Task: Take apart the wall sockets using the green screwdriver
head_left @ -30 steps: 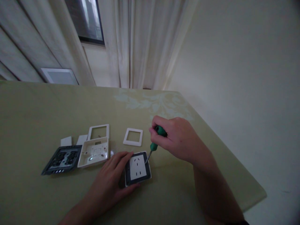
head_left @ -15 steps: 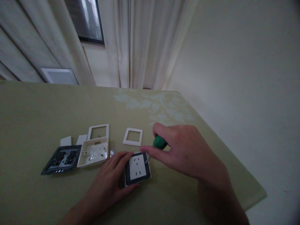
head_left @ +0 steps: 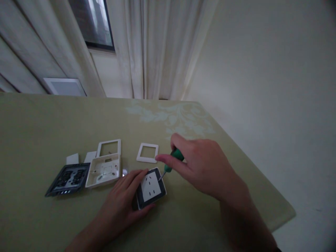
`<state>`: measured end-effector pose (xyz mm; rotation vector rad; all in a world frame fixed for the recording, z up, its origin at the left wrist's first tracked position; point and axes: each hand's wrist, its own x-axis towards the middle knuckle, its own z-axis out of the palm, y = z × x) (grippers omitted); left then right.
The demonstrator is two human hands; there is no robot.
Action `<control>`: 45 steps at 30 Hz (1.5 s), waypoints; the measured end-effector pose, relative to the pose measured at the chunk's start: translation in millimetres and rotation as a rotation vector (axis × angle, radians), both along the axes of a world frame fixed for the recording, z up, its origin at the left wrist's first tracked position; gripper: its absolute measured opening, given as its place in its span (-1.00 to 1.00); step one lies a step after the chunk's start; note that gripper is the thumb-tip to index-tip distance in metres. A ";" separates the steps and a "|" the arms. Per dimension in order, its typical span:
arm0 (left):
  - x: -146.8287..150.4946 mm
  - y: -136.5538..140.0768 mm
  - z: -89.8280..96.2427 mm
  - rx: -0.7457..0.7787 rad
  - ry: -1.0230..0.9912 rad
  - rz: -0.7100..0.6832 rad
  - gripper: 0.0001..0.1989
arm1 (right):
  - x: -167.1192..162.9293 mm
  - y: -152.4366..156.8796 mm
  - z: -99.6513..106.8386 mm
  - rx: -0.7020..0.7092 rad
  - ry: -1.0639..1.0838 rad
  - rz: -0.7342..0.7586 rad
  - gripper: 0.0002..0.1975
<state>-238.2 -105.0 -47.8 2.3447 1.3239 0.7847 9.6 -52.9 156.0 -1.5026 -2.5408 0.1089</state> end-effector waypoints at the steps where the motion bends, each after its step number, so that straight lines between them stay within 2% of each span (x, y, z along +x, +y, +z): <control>1: -0.2 0.2 -0.3 0.003 0.002 0.001 -0.12 | -2.7 -0.1 -2.2 0.023 -0.017 0.001 -0.62; 5: -0.2 -0.1 -2.4 0.023 0.002 0.001 -0.13 | -6.2 -6.9 -2.9 0.027 0.054 0.335 -0.85; 13: 1.2 0.8 -1.5 0.027 0.011 -0.015 -0.12 | 5.5 -0.7 5.5 -0.142 0.215 0.506 -0.92; 15: 1.1 0.8 -2.6 0.037 0.017 -0.012 -0.12 | 2.6 -0.9 2.1 -0.115 0.189 0.455 -0.90; 19: 0.9 0.9 -2.6 0.039 0.030 -0.008 -0.09 | -7.2 0.7 -7.4 0.039 0.071 0.100 -0.57; 20: 1.1 1.0 -2.0 0.032 0.032 -0.008 -0.09 | -8.9 1.9 -8.6 0.051 0.061 0.070 -0.55; 21: 1.3 1.0 -1.5 0.027 0.031 -0.007 -0.09 | -9.8 2.9 -8.8 0.046 0.057 0.095 -0.57; 25: 1.8 1.4 -1.8 0.041 0.026 -0.008 -0.09 | -6.6 -0.5 -1.6 -0.001 0.049 0.388 -0.80; 32: 0.2 1.7 -3.5 0.008 0.017 -0.021 -0.13 | 0.1 -19.6 7.4 -0.079 0.059 0.454 -0.85; 35: -0.3 1.9 -1.3 0.022 0.016 -0.020 -0.14 | -4.8 -15.3 3.3 -0.043 0.038 0.308 -0.81; 38: -0.2 3.0 0.1 0.041 0.018 -0.009 -0.12 | -10.3 -2.4 -3.1 0.017 -0.008 0.031 -0.51; 39: 0.0 3.4 0.4 0.039 0.019 -0.008 -0.12 | -11.5 1.4 -4.7 0.027 -0.019 -0.008 -0.47; 41: 0.3 3.9 0.5 0.034 0.018 -0.008 -0.12 | -12.1 4.9 -5.8 0.032 -0.010 0.063 -0.56; 45: 0.7 3.3 0.2 0.019 0.010 -0.013 -0.12 | -9.3 -4.2 -1.5 0.011 0.061 0.456 -0.82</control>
